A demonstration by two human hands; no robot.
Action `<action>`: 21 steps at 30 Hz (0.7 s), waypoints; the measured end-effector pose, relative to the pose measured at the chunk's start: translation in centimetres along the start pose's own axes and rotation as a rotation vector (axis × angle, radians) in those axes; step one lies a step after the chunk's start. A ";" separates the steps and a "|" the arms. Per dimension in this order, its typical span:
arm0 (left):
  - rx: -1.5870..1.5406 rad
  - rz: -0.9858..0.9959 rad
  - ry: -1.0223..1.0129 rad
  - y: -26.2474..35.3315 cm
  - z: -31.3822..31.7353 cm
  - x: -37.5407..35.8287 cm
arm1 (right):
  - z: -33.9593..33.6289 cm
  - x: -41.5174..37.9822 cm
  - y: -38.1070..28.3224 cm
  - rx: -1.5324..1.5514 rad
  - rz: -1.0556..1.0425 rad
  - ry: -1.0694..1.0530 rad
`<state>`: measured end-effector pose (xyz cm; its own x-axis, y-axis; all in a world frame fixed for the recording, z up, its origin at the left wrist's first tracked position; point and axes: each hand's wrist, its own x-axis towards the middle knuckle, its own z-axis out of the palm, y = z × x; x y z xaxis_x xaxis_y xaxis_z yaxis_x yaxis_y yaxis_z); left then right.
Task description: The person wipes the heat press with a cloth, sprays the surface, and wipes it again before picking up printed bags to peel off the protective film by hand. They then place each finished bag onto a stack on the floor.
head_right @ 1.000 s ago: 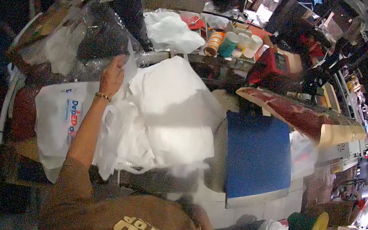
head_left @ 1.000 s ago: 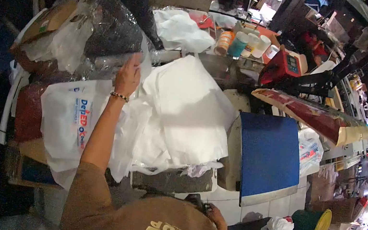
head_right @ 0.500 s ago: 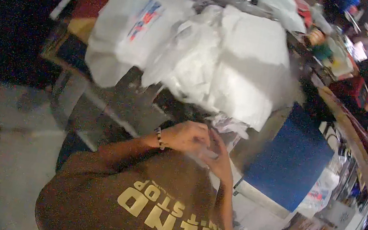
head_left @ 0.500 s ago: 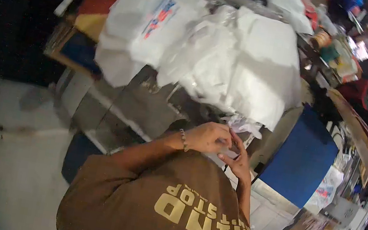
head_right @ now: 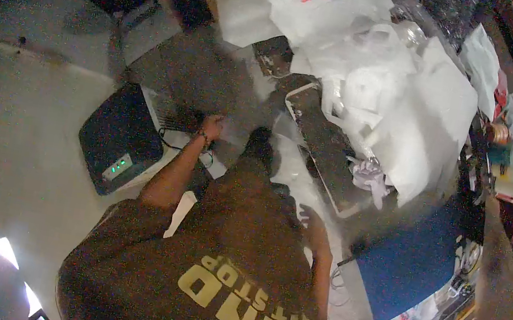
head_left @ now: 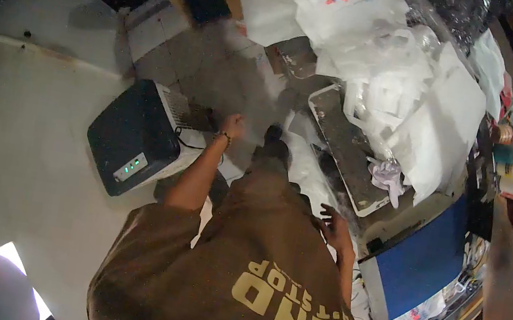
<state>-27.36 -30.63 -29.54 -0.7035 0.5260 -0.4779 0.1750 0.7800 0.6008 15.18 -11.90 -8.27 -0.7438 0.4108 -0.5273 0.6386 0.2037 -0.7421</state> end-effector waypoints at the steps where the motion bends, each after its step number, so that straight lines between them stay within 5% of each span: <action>1: -0.140 -0.066 0.081 -0.4 1.0 0.8 | 0.1 -0.2 0.0 -0.023 0.052 -0.070; 5: -0.339 -0.053 0.172 5.2 0.9 -0.8 | 0.4 -1.2 1.5 -0.021 0.110 -0.104; 6: -0.359 -0.053 0.161 5.4 2.3 0.3 | 0.5 -1.0 2.4 0.169 0.288 -0.088; 8: -0.820 -0.072 0.104 5.5 5.2 3.9 | 0.8 -1.2 4.7 0.012 0.211 -0.055; 11: -0.013 0.269 0.075 -1.3 17.0 16.9 | 0.0 -0.4 2.8 -0.004 0.196 -0.039; 14: -1.208 -0.131 -0.121 9.9 13.1 13.4 | 0.4 1.0 -1.8 0.037 0.462 0.017; 17: -0.748 0.004 -0.198 14.3 14.9 14.9 | 1.0 3.6 -3.2 0.072 0.527 0.059; 21: 0.018 0.436 -0.478 16.8 15.0 14.3 | 0.7 5.3 -5.3 -0.020 0.261 -0.023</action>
<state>-24.15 -4.88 -35.92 -0.1819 0.8857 -0.4272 0.3902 0.4638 0.7954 7.74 -11.44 -7.37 -0.5578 0.4311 -0.7093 0.8128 0.1109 -0.5718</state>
